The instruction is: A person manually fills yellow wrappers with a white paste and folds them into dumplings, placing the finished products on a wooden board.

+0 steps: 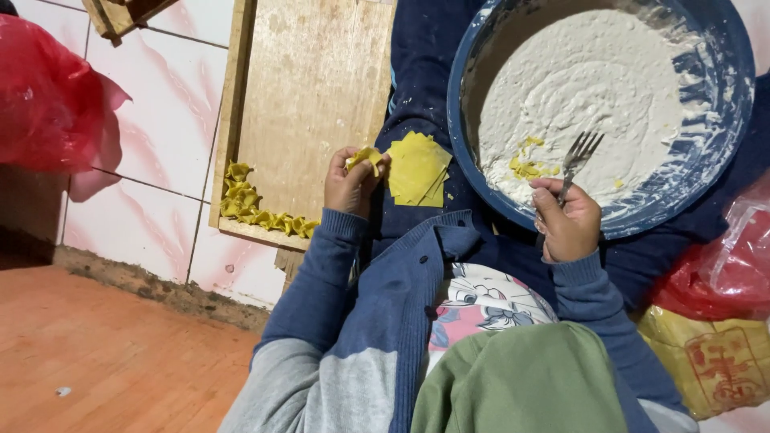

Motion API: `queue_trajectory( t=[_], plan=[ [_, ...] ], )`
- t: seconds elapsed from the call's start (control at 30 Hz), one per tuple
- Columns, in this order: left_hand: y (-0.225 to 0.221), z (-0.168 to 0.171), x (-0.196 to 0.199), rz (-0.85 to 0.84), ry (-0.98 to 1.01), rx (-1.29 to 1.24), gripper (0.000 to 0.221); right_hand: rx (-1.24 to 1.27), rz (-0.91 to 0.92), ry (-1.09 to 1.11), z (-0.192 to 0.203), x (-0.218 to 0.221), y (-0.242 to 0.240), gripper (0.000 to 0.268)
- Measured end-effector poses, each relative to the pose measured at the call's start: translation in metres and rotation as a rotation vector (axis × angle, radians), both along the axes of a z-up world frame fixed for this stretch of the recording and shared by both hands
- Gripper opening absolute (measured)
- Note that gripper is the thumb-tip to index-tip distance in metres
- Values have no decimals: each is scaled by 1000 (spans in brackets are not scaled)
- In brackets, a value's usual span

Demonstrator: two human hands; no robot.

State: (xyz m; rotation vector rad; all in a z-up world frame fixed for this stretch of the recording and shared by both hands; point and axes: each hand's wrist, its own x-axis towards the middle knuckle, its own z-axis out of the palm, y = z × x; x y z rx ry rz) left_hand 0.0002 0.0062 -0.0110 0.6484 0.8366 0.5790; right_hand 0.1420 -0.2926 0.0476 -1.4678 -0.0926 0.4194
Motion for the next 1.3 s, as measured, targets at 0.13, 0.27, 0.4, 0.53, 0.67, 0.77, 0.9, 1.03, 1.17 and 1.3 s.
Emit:
queue_trajectory(
  t=[0.13, 0.27, 0.4, 0.53, 0.67, 0.77, 0.9, 1.03, 1.17, 1.3],
  plan=[
    [6, -7, -4, 36, 30, 8, 28, 8, 4, 10, 2, -1, 1, 16],
    [11, -16, -6, 98, 9, 25, 27, 12, -2, 30, 4, -2, 0, 16],
    [23, -22, -4, 146, -35, -16, 25, 16, 4, 45, 5, -2, -2, 16],
    [33, -26, -5, 198, -40, -19, 25, 17, 13, 32, 5, -3, -2, 16],
    [41, -38, -13, 181, 105, -15, 25, 21, 10, 15, 7, -4, -1, 16],
    [46, -50, -19, 213, 142, -56, 27, 22, 15, 3, 7, -5, -2, 16],
    [47, -41, -20, 322, 18, -184, 28, 24, 12, -25, 3, -4, -2, 16],
    [61, -59, -27, 354, -27, -249, 24, 17, 21, -32, 1, -5, -4, 15],
    [69, -59, -32, 366, -79, -271, 20, 4, 22, -52, 1, -5, -4, 16],
    [68, -53, -42, 382, -22, -182, 20, -14, 5, -96, 2, -8, -2, 15]
  ],
)
